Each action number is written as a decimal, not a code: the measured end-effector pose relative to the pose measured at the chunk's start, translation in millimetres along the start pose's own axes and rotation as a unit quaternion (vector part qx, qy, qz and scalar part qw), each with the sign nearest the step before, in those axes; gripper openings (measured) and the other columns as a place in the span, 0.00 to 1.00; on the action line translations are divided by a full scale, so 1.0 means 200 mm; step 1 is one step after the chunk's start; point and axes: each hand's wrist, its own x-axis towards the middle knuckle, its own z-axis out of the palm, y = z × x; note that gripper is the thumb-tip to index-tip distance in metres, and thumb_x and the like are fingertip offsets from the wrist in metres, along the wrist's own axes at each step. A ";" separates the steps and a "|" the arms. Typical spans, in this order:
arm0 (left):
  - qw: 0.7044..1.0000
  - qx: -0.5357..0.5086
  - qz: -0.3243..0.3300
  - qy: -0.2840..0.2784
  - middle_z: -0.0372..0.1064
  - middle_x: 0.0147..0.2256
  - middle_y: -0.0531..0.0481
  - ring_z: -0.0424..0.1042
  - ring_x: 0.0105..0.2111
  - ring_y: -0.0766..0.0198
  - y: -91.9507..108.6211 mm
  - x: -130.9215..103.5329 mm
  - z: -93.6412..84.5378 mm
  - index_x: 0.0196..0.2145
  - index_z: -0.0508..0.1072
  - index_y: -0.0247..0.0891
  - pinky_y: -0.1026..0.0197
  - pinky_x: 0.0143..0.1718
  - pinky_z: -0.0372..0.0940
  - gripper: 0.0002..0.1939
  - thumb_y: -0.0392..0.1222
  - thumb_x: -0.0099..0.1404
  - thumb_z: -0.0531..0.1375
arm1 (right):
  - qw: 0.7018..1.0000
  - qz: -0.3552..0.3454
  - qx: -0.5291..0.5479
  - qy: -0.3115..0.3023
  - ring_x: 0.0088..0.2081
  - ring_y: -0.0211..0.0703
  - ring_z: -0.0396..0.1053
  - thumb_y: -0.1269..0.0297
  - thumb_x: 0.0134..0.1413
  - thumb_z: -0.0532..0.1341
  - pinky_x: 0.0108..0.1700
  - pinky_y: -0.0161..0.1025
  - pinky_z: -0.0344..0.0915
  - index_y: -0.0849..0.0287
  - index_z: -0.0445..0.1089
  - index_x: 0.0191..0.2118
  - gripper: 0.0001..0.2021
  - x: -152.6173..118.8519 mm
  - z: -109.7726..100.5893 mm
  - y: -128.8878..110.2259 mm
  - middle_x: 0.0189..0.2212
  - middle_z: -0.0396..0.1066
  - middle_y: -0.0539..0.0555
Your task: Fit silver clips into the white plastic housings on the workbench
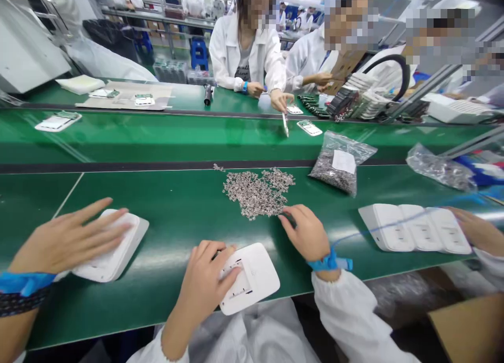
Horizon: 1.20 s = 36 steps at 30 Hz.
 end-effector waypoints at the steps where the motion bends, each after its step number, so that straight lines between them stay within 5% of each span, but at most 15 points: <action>1: 1.000 -0.001 -0.001 0.005 0.69 0.45 0.46 0.65 0.44 0.56 0.01 0.00 0.00 0.51 0.72 0.43 0.53 0.42 0.60 0.14 0.44 0.69 0.60 | 1.000 -0.005 0.001 -0.015 0.37 0.46 0.70 0.62 0.66 0.57 0.41 0.43 0.69 0.60 0.72 0.40 0.09 0.01 0.03 0.06 0.36 0.72 0.58; 7: 1.000 -0.017 -0.013 -0.007 0.67 0.45 0.46 0.64 0.45 0.56 0.02 0.00 -0.01 0.50 0.71 0.41 0.52 0.45 0.61 0.12 0.44 0.69 0.59 | 0.998 -0.027 0.018 -0.047 0.37 0.43 0.69 0.63 0.68 0.56 0.42 0.39 0.67 0.59 0.69 0.34 0.11 -0.03 0.12 0.06 0.33 0.69 0.55; 13: 1.000 -0.005 -0.015 -0.009 0.68 0.44 0.46 0.66 0.43 0.56 0.03 0.01 -0.01 0.47 0.72 0.42 0.51 0.43 0.63 0.11 0.45 0.69 0.60 | 0.998 -0.034 -0.005 -0.059 0.37 0.44 0.66 0.61 0.68 0.56 0.41 0.40 0.64 0.61 0.68 0.38 0.09 -0.05 0.11 0.03 0.35 0.67 0.56; 19: 0.991 0.005 -0.035 0.125 0.69 0.47 0.43 0.69 0.46 0.55 0.00 0.00 0.05 0.55 0.65 0.39 0.51 0.45 0.67 0.23 0.44 0.65 0.64 | 0.989 -0.106 -0.054 -0.086 0.34 0.42 0.63 0.61 0.70 0.54 0.37 0.39 0.58 0.60 0.67 0.32 0.14 0.10 0.13 0.03 0.31 0.65 0.54; 23: 0.991 -0.010 -0.045 0.127 0.70 0.43 0.46 0.69 0.43 0.56 -0.03 -0.02 0.05 0.48 0.69 0.39 0.51 0.45 0.66 0.17 0.44 0.64 0.65 | 0.993 -0.084 -0.013 -0.084 0.33 0.40 0.64 0.59 0.70 0.53 0.36 0.38 0.58 0.59 0.68 0.32 0.15 0.19 0.10 0.03 0.30 0.66 0.53; 32: 0.995 -0.012 -0.016 0.096 0.69 0.40 0.48 0.67 0.40 0.57 -0.02 0.00 0.04 0.42 0.70 0.40 0.53 0.42 0.61 0.09 0.45 0.67 0.62 | 0.987 -0.021 0.087 -0.136 0.37 0.41 0.69 0.58 0.69 0.57 0.39 0.37 0.65 0.59 0.69 0.44 0.10 -0.21 -0.09 0.04 0.38 0.69 0.55; 36: 0.992 -0.004 -0.011 0.126 0.66 0.45 0.46 0.67 0.44 0.56 -0.02 0.01 0.03 0.51 0.69 0.41 0.52 0.44 0.64 0.17 0.46 0.66 0.64 | 0.996 0.054 -0.026 -0.063 0.39 0.48 0.68 0.46 0.65 0.58 0.41 0.42 0.65 0.61 0.68 0.46 0.20 -0.30 -0.03 -0.06 0.37 0.69 0.58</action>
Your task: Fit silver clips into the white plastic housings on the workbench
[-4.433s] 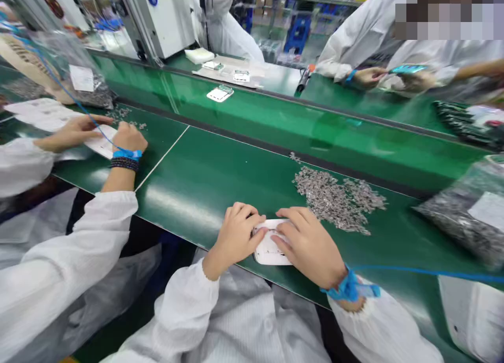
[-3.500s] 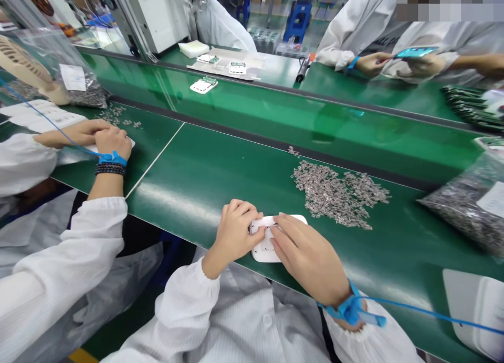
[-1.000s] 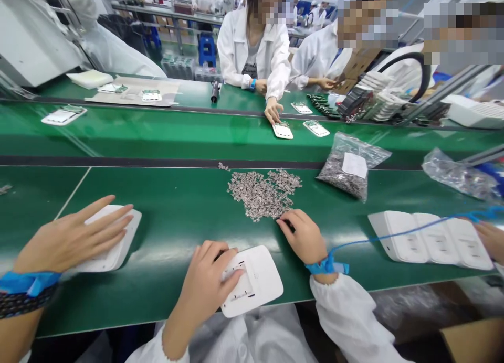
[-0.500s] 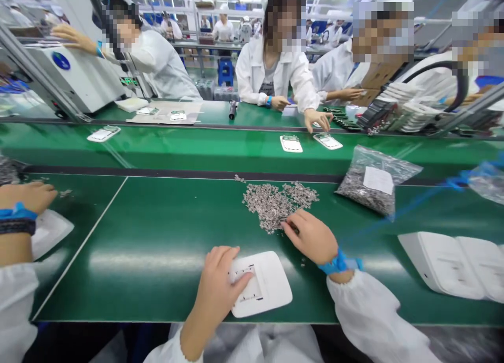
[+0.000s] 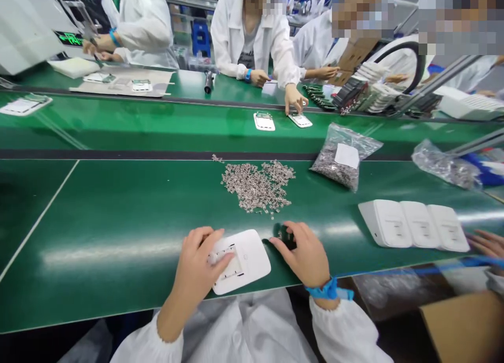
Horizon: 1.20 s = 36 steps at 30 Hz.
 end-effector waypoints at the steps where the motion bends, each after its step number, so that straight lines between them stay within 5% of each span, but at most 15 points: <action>1: 1.000 -0.007 -0.005 0.017 0.65 0.47 0.45 0.67 0.45 0.56 0.00 0.00 -0.01 0.54 0.68 0.41 0.52 0.46 0.64 0.21 0.46 0.65 0.64 | 0.999 0.023 -0.042 0.023 0.38 0.49 0.68 0.44 0.65 0.58 0.40 0.43 0.64 0.62 0.67 0.43 0.22 -0.01 0.01 -0.03 0.36 0.68 0.58; 4: 0.998 -0.038 -0.041 0.041 0.65 0.47 0.45 0.67 0.47 0.56 0.00 -0.01 -0.02 0.55 0.66 0.41 0.52 0.49 0.65 0.23 0.45 0.65 0.65 | 0.990 0.043 -0.133 0.027 0.35 0.48 0.65 0.47 0.67 0.56 0.37 0.42 0.60 0.59 0.64 0.35 0.18 -0.02 0.04 -0.09 0.31 0.66 0.56; 8: 0.995 -0.050 -0.083 0.036 0.67 0.45 0.47 0.67 0.47 0.58 0.02 -0.02 -0.03 0.50 0.68 0.41 0.52 0.48 0.64 0.12 0.39 0.68 0.59 | 0.988 -0.031 -0.151 -0.014 0.33 0.47 0.62 0.59 0.72 0.51 0.37 0.42 0.58 0.59 0.63 0.33 0.15 -0.04 0.05 -0.08 0.28 0.64 0.55; 15: 0.994 -0.060 -0.096 0.002 0.69 0.44 0.48 0.67 0.45 0.60 0.05 -0.01 -0.02 0.47 0.68 0.38 0.53 0.49 0.62 0.08 0.36 0.70 0.56 | 0.996 -0.049 0.055 0.044 0.33 0.40 0.71 0.60 0.70 0.56 0.37 0.37 0.66 0.59 0.69 0.38 0.10 0.03 -0.04 -0.05 0.33 0.73 0.52; 17: 0.993 -0.055 -0.100 -0.009 0.70 0.43 0.49 0.67 0.45 0.60 0.06 -0.01 -0.02 0.45 0.68 0.38 0.53 0.48 0.61 0.06 0.36 0.70 0.56 | 0.989 -0.061 0.120 0.066 0.34 0.38 0.73 0.66 0.67 0.60 0.39 0.35 0.69 0.58 0.71 0.44 0.04 0.06 -0.09 -0.12 0.35 0.75 0.51; 20: 0.993 -0.044 -0.104 -0.022 0.70 0.42 0.49 0.67 0.43 0.59 0.07 -0.01 -0.02 0.43 0.69 0.38 0.52 0.47 0.61 0.05 0.37 0.70 0.56 | 0.975 -0.137 0.163 0.067 0.43 0.40 0.76 0.75 0.66 0.57 0.46 0.36 0.72 0.55 0.72 0.52 0.13 0.11 -0.15 -0.29 0.44 0.76 0.53; 25: 0.993 -0.034 -0.109 -0.018 0.70 0.42 0.48 0.66 0.43 0.59 0.08 -0.01 -0.03 0.43 0.69 0.38 0.53 0.46 0.61 0.05 0.39 0.71 0.55 | 0.962 -0.203 0.177 -0.042 0.38 0.37 0.77 0.70 0.71 0.50 0.36 0.31 0.73 0.60 0.72 0.49 0.14 0.15 -0.13 -0.48 0.44 0.77 0.54; 30: 0.993 -0.021 -0.107 -0.038 0.71 0.42 0.49 0.65 0.43 0.59 0.08 -0.01 -0.03 0.42 0.70 0.38 0.53 0.46 0.60 0.06 0.40 0.72 0.54 | 0.953 -0.293 0.067 -0.041 0.44 0.46 0.76 0.73 0.70 0.48 0.39 0.38 0.75 0.68 0.71 0.51 0.16 0.16 -0.07 -0.48 0.52 0.73 0.63; 36: 0.994 -0.027 -0.103 -0.039 0.71 0.42 0.48 0.66 0.42 0.58 0.08 -0.01 -0.03 0.43 0.70 0.38 0.52 0.45 0.61 0.06 0.40 0.72 0.54 | 0.954 -0.289 0.059 -0.045 0.39 0.40 0.75 0.69 0.70 0.54 0.33 0.35 0.72 0.61 0.74 0.45 0.11 0.13 -0.01 -0.50 0.46 0.75 0.56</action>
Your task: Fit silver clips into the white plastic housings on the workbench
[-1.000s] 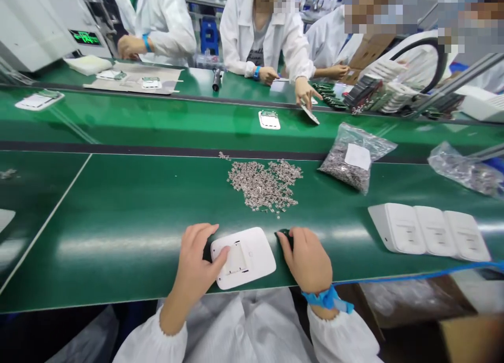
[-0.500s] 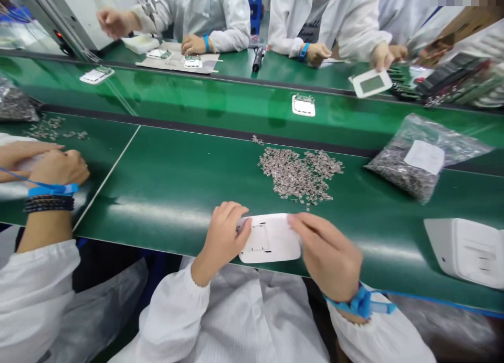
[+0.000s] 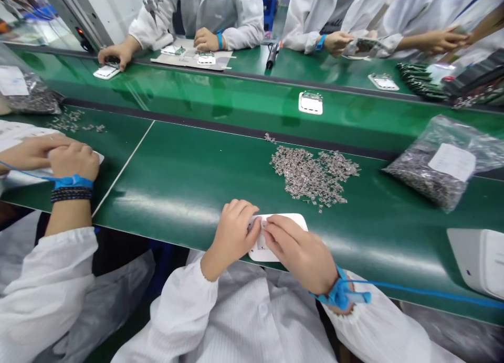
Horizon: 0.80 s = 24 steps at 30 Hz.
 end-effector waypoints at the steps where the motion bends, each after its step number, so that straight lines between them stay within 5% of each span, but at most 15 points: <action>1: 1.000 0.001 0.000 -0.003 0.71 0.42 0.48 0.66 0.42 0.58 0.00 0.00 0.00 0.43 0.70 0.39 0.52 0.45 0.60 0.06 0.40 0.72 0.54 | 1.000 -0.003 0.003 -0.009 0.39 0.40 0.75 0.69 0.70 0.53 0.34 0.35 0.72 0.61 0.74 0.46 0.11 0.00 0.01 0.00 0.46 0.75 0.56; 8: 0.999 0.025 0.003 -0.033 0.71 0.41 0.48 0.66 0.42 0.58 0.02 0.01 -0.01 0.42 0.71 0.39 0.53 0.43 0.59 0.09 0.40 0.74 0.51 | 0.998 -0.021 -0.002 -0.064 0.42 0.43 0.72 0.73 0.69 0.50 0.37 0.38 0.70 0.63 0.72 0.46 0.13 0.02 0.00 0.02 0.48 0.72 0.59; 14: 1.000 0.002 -0.016 -0.019 0.69 0.44 0.47 0.65 0.45 0.59 0.01 0.01 -0.02 0.42 0.71 0.38 0.53 0.46 0.60 0.07 0.39 0.73 0.53 | 0.996 -0.039 0.003 -0.076 0.49 0.54 0.66 0.74 0.65 0.54 0.46 0.47 0.66 0.64 0.72 0.34 0.11 0.10 -0.01 0.04 0.49 0.70 0.63; 24: 1.000 -0.009 -0.013 -0.005 0.69 0.39 0.49 0.66 0.41 0.61 0.01 0.01 -0.01 0.31 0.67 0.38 0.54 0.44 0.60 0.08 0.36 0.70 0.54 | 0.986 -0.010 0.075 -0.146 0.40 0.46 0.63 0.75 0.62 0.58 0.43 0.44 0.62 0.62 0.69 0.34 0.06 0.17 0.02 0.10 0.38 0.70 0.57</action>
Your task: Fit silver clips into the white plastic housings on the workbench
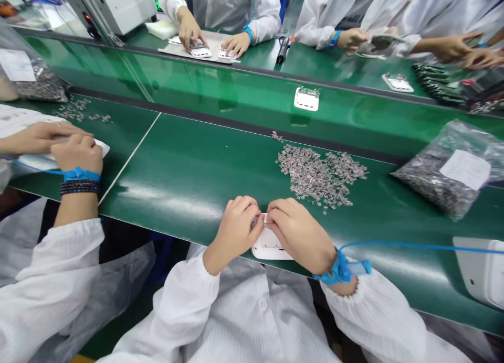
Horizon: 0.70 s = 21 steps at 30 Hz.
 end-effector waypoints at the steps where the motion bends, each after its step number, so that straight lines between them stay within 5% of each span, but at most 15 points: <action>1: 1.000 0.000 0.003 0.001 0.68 0.39 0.49 0.66 0.41 0.61 0.00 0.00 0.00 0.31 0.67 0.38 0.54 0.43 0.59 0.08 0.36 0.70 0.53 | 1.000 0.003 0.018 -0.012 0.38 0.45 0.63 0.76 0.61 0.60 0.42 0.42 0.62 0.61 0.68 0.34 0.05 0.02 0.00 0.01 0.37 0.69 0.55; 6: 1.000 -0.008 0.010 0.011 0.69 0.42 0.47 0.68 0.43 0.59 0.00 -0.01 0.00 0.36 0.69 0.38 0.52 0.44 0.60 0.02 0.37 0.64 0.58 | 0.999 0.008 0.021 -0.023 0.36 0.44 0.63 0.75 0.58 0.62 0.39 0.41 0.62 0.60 0.67 0.34 0.05 0.05 -0.01 0.04 0.34 0.68 0.53; 13: 0.999 -0.023 0.023 -0.016 0.70 0.45 0.48 0.68 0.44 0.59 0.00 0.00 -0.02 0.43 0.73 0.41 0.52 0.44 0.59 0.08 0.38 0.65 0.58 | 0.999 -0.044 -0.018 0.023 0.54 0.55 0.62 0.57 0.67 0.59 0.51 0.51 0.59 0.58 0.73 0.47 0.12 -0.15 -0.10 0.03 0.53 0.68 0.60; 21: 0.999 -0.008 0.050 0.004 0.69 0.46 0.46 0.65 0.46 0.57 -0.01 0.00 -0.01 0.42 0.77 0.42 0.51 0.47 0.62 0.09 0.38 0.64 0.60 | 0.995 -0.028 0.025 0.096 0.55 0.53 0.62 0.64 0.67 0.60 0.53 0.53 0.58 0.53 0.76 0.48 0.09 -0.21 0.00 0.05 0.53 0.69 0.59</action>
